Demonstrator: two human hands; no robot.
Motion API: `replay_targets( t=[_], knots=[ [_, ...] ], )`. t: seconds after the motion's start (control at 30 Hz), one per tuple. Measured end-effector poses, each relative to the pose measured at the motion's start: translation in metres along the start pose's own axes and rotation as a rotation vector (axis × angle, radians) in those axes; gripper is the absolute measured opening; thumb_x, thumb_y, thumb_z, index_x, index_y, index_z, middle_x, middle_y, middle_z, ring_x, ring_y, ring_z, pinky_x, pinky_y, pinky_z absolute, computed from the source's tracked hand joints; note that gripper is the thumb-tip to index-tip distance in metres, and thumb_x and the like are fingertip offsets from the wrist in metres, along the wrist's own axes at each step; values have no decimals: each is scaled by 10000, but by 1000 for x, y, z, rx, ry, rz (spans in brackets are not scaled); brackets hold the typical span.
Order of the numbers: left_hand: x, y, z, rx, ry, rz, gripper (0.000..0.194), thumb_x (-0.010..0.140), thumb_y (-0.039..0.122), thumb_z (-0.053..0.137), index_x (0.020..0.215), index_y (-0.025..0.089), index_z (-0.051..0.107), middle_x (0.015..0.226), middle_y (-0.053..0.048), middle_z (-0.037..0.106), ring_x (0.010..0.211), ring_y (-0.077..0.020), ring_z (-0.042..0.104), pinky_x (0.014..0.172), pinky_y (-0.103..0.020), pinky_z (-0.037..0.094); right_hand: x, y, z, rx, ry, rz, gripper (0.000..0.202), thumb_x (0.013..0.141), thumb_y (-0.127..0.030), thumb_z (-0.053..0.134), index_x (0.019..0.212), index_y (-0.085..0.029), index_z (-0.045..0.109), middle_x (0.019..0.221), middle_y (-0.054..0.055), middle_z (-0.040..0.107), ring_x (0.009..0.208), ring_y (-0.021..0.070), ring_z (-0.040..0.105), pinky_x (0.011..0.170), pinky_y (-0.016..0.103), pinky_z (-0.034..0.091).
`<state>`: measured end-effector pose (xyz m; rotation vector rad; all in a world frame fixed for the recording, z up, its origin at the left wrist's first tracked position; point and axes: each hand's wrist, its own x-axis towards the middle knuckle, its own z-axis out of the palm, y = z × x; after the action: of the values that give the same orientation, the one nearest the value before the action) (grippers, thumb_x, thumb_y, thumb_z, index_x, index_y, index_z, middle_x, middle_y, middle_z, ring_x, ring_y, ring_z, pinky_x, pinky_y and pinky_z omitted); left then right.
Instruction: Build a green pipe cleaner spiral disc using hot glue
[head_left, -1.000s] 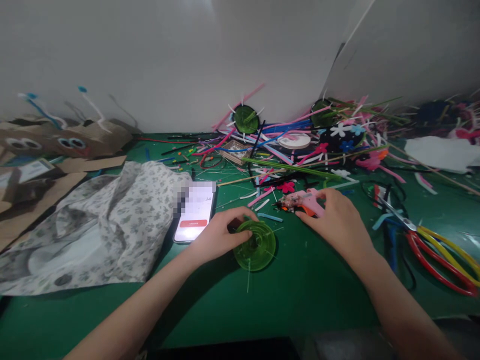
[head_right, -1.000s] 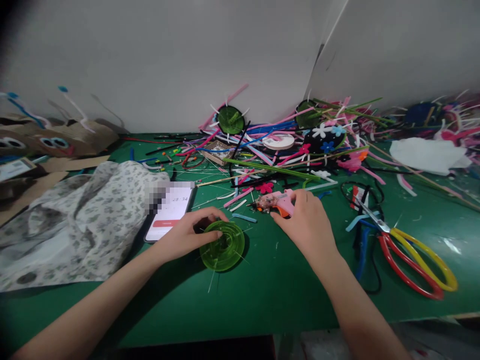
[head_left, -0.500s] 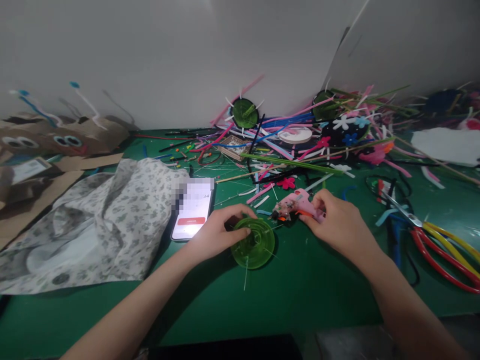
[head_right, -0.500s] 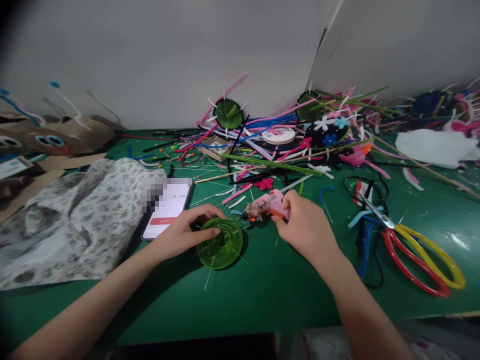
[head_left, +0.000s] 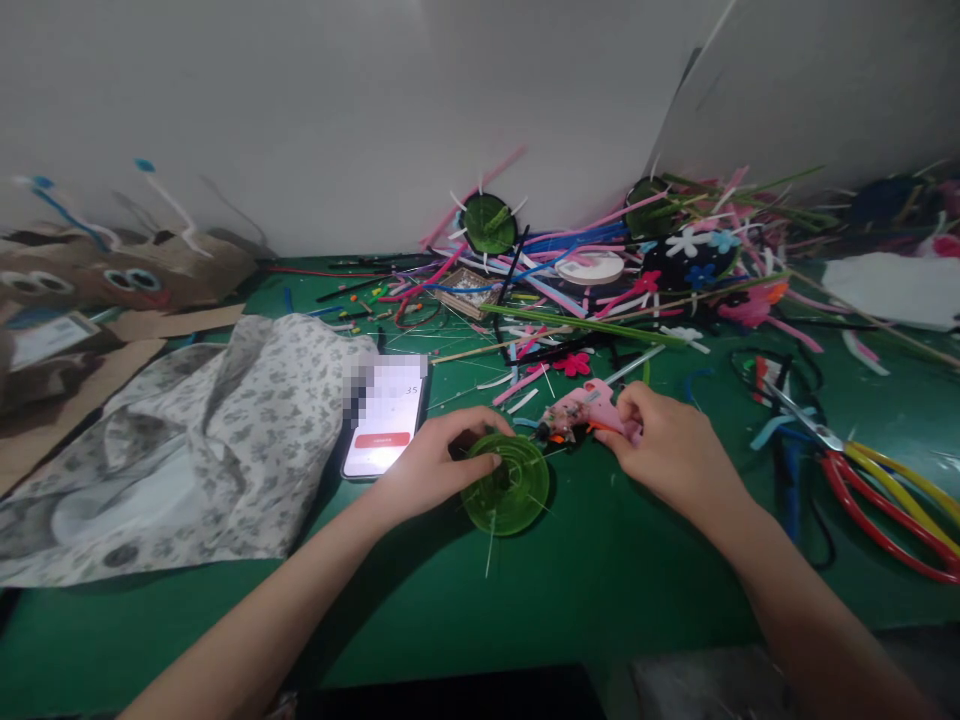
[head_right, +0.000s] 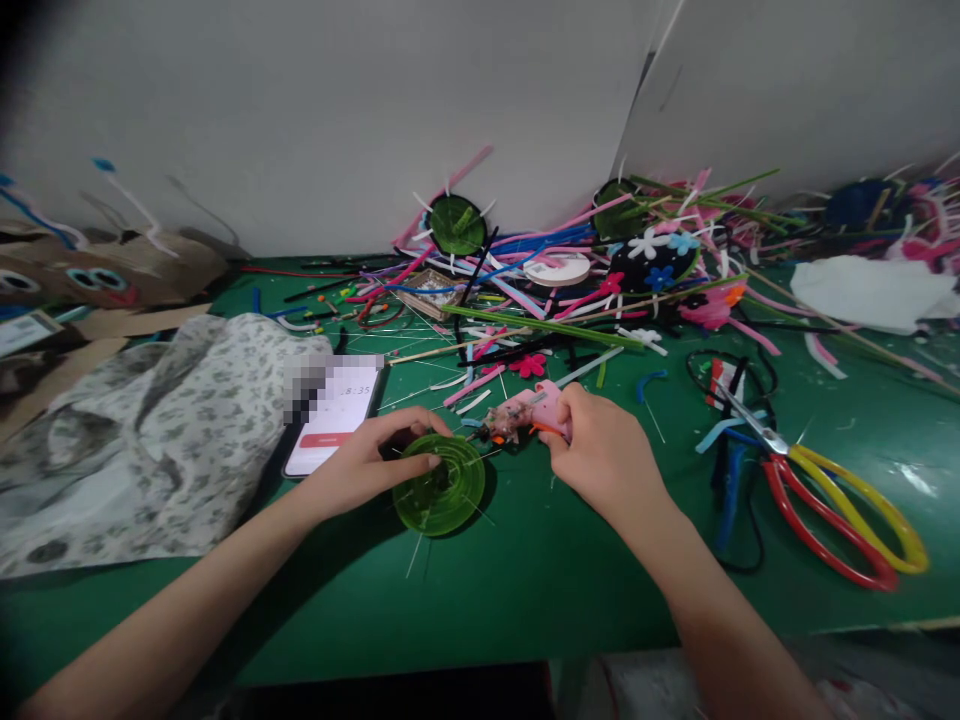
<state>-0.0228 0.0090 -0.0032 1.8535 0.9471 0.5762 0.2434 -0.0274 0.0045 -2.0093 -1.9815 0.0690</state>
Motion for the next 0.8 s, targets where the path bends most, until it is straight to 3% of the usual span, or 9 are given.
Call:
replay_targets(
  t=[0.23,0.8],
  knots=[
    [0,2,0,-7,-6,-12,229,793,155,567,1003,228,624,889,8,621,740,-147,536,659,-260,428,-1,1,1,4,44,-20,243,726,-328,633,710,-240,408,585,-31,517,507,151,480,503,252,278],
    [-1,-1,0,-18,-2,-15,243,807,153,589,1030,243,618,867,31,598,759,-139,535,670,-251,420,0,3,-2,-2,-10,17,315,713,-301,693,691,-235,387,623,-36,534,571,154,494,521,252,285]
  ],
)
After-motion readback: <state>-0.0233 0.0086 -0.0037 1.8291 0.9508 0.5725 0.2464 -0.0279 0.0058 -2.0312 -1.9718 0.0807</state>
